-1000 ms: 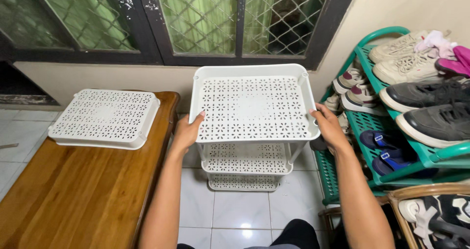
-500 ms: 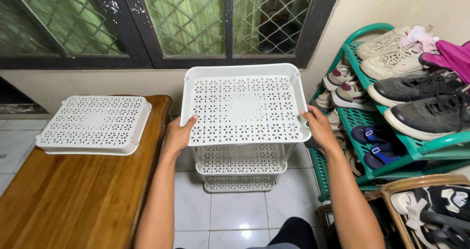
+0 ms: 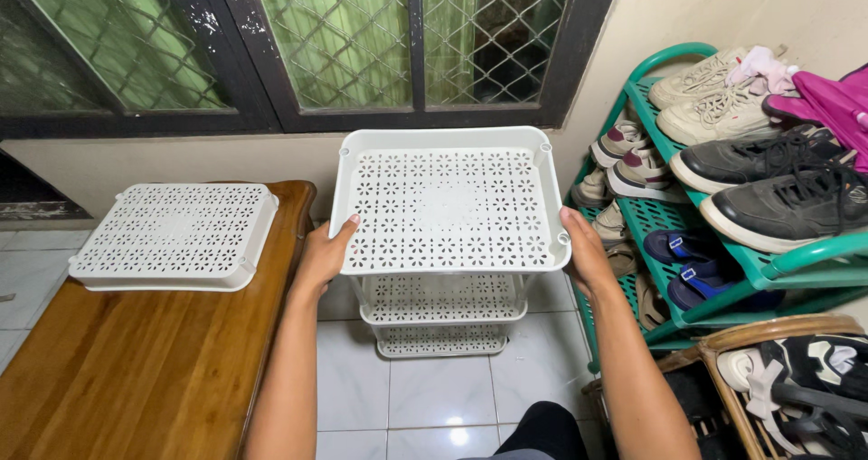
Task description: The person assembles a white plastic storage shelf by stacking perforated trays and inserting vertical support poles. They place trays on the floor, insert poles into the corner holes, and stack additional trays to form a three-tier unit.
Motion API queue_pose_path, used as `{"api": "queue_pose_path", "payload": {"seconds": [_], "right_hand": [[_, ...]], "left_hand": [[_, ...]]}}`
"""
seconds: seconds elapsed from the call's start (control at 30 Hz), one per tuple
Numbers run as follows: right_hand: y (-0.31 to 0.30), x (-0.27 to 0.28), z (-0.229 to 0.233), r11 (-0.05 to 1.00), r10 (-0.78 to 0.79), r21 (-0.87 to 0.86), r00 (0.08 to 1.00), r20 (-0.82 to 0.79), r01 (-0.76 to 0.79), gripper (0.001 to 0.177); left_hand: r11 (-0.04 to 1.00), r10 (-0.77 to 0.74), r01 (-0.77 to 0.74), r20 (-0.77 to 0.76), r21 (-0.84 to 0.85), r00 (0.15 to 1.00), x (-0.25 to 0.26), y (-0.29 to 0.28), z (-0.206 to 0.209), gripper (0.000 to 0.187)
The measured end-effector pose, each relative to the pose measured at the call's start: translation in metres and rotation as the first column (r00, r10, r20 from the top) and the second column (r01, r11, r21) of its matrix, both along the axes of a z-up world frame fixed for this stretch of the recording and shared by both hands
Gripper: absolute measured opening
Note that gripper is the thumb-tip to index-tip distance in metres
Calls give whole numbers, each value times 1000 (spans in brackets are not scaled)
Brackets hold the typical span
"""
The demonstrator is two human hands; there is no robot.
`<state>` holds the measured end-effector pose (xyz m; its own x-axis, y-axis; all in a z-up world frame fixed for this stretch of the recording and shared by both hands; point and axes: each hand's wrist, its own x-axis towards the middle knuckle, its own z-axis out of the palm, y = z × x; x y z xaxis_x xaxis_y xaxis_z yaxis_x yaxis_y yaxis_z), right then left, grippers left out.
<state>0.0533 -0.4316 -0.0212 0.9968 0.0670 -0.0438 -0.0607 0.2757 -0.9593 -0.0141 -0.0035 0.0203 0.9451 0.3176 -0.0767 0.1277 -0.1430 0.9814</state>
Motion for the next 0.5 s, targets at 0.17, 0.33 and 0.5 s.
{"api": "queue_pose_path", "payload": {"seconds": [0.17, 0.33, 0.5], "right_hand": [[6, -9, -22, 980, 21, 193, 993, 112, -43, 72], [15, -26, -49, 980, -41, 198, 982, 185, 4, 80], [22, -28, -74, 978, -73, 207, 957, 280, 14, 77]], "left_hand": [[999, 16, -15, 37, -48, 999, 1, -2, -5, 46], [996, 89, -89, 5, -21, 996, 2, -1, -4, 49], [994, 84, -83, 12, -74, 996, 2, 0, -4, 50]]}}
